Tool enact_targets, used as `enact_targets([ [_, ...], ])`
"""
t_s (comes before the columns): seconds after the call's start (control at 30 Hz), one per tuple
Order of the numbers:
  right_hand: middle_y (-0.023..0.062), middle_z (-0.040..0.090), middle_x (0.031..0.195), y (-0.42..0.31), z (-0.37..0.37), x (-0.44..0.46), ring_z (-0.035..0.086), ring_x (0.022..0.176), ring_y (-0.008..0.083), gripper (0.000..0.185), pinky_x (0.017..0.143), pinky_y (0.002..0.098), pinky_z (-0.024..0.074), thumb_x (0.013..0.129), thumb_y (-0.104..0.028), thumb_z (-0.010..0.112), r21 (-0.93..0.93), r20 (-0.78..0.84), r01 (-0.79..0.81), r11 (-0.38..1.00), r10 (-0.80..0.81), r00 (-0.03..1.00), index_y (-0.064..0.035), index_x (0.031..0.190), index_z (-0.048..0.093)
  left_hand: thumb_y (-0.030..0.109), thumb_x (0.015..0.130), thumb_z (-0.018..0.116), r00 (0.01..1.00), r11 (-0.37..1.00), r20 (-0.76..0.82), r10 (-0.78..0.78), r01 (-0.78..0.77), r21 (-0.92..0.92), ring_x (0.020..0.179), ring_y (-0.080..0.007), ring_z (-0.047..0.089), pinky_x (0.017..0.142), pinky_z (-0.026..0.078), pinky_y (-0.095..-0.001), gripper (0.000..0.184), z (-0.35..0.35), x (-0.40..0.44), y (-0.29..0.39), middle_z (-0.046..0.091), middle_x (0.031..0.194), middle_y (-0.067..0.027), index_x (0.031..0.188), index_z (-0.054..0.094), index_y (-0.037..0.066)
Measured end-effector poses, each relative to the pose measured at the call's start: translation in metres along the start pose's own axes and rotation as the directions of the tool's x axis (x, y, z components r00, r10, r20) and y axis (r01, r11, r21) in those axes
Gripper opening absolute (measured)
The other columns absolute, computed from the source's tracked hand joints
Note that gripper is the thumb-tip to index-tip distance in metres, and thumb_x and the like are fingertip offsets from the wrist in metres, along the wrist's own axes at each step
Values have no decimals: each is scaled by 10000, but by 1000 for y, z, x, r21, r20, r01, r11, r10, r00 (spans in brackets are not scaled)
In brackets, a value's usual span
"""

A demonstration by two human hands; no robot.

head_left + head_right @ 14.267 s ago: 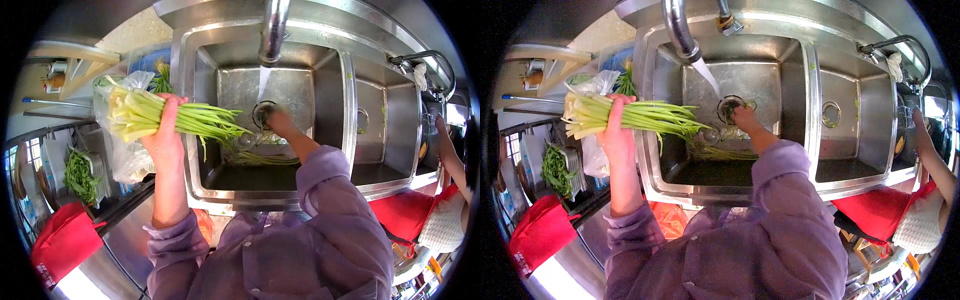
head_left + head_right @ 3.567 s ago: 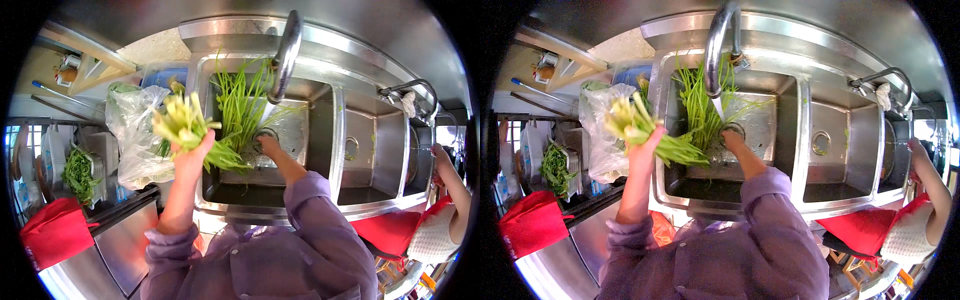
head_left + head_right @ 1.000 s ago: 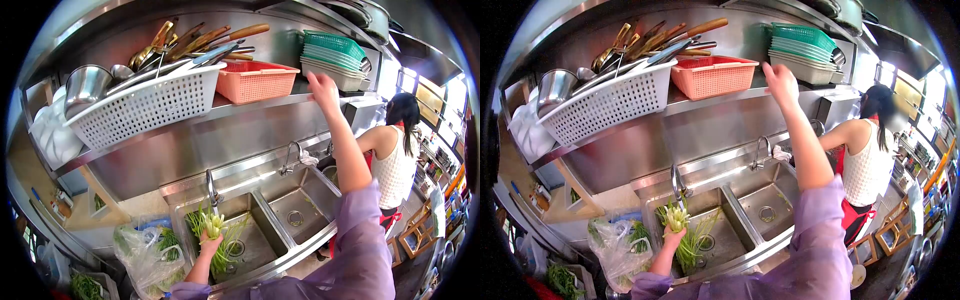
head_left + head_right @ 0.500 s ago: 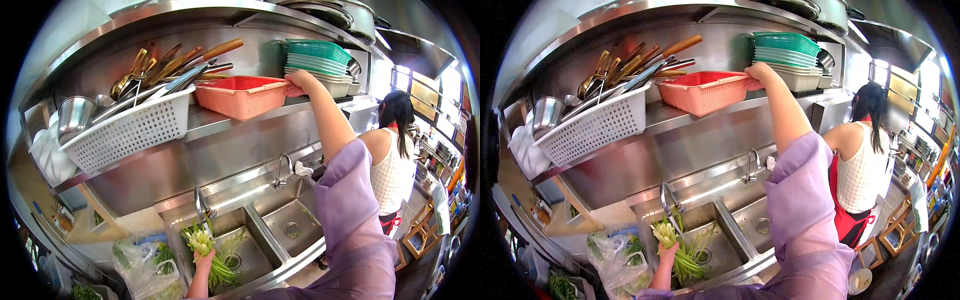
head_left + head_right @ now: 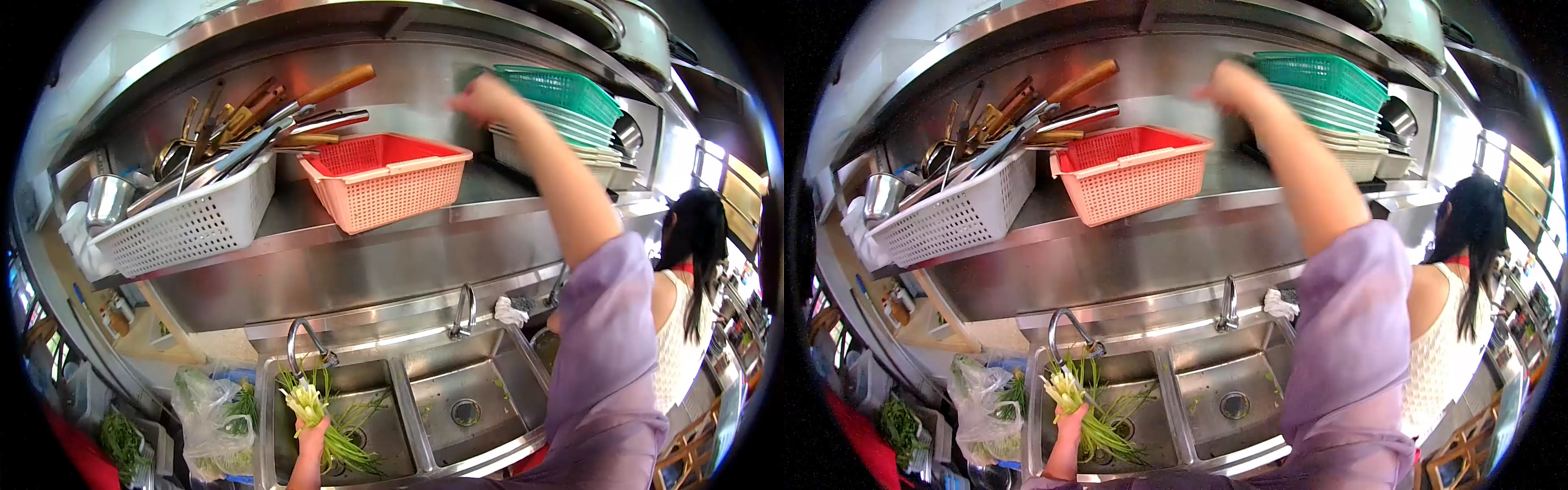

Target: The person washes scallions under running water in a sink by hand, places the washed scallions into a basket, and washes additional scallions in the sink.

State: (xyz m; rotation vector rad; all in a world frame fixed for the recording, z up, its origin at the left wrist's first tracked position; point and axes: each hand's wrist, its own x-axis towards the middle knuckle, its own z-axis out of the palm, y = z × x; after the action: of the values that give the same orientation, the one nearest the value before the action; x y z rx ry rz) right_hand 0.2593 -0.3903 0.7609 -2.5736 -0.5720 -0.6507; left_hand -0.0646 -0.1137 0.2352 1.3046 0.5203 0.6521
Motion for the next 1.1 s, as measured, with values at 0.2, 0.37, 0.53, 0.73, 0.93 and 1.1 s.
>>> enact_targets([
  [0.2,64,589,643,-29,44,-10,550,527,145,299,459,298,463,626,-314,666,-39,376,79,996,-58,925,-29,715,639,1,670,647,996,999,-86,26,-24,21,838,-155,534,740,428,-275,436,14,-15,1,546,948,-45,1062,459,35],
  [0.37,159,621,780,5,22,-25,608,699,251,317,596,334,486,610,-233,655,-57,229,82,995,-67,971,30,785,629,4,678,632,998,999,-52,39,-38,18,837,-155,535,739,430,-281,414,15,-27,8,548,942,-45,1055,467,40],
  [0.53,217,590,883,24,17,-28,580,838,335,212,696,378,475,641,-70,530,-386,158,171,906,-118,980,16,803,637,-3,669,633,998,999,-31,50,-50,16,823,-157,540,733,433,-284,388,15,-25,3,554,920,-39,1026,488,39],
  [0.73,221,578,923,40,-1,-7,569,870,339,227,748,378,460,683,-94,513,-298,-101,66,952,-100,990,24,845,620,11,661,647,999,999,-13,35,-35,9,814,-154,536,733,425,-275,403,15,-23,5,557,911,-37,1031,489,36],
  [0.93,235,579,894,44,-41,-14,570,863,347,242,747,398,457,695,-155,512,-181,-447,-39,983,-47,893,12,831,622,15,657,653,997,999,-62,45,-45,5,807,-151,543,730,431,-274,391,12,-25,9,561,899,-34,1013,492,34],
  [1.1,215,612,804,68,-89,-29,607,777,313,223,684,385,467,679,-152,532,-54,-427,-70,996,41,903,35,755,627,10,675,650,987,998,-158,24,-34,-58,879,-167,525,756,424,-281,461,11,-35,32,542,980,-55,1087,443,20],
])
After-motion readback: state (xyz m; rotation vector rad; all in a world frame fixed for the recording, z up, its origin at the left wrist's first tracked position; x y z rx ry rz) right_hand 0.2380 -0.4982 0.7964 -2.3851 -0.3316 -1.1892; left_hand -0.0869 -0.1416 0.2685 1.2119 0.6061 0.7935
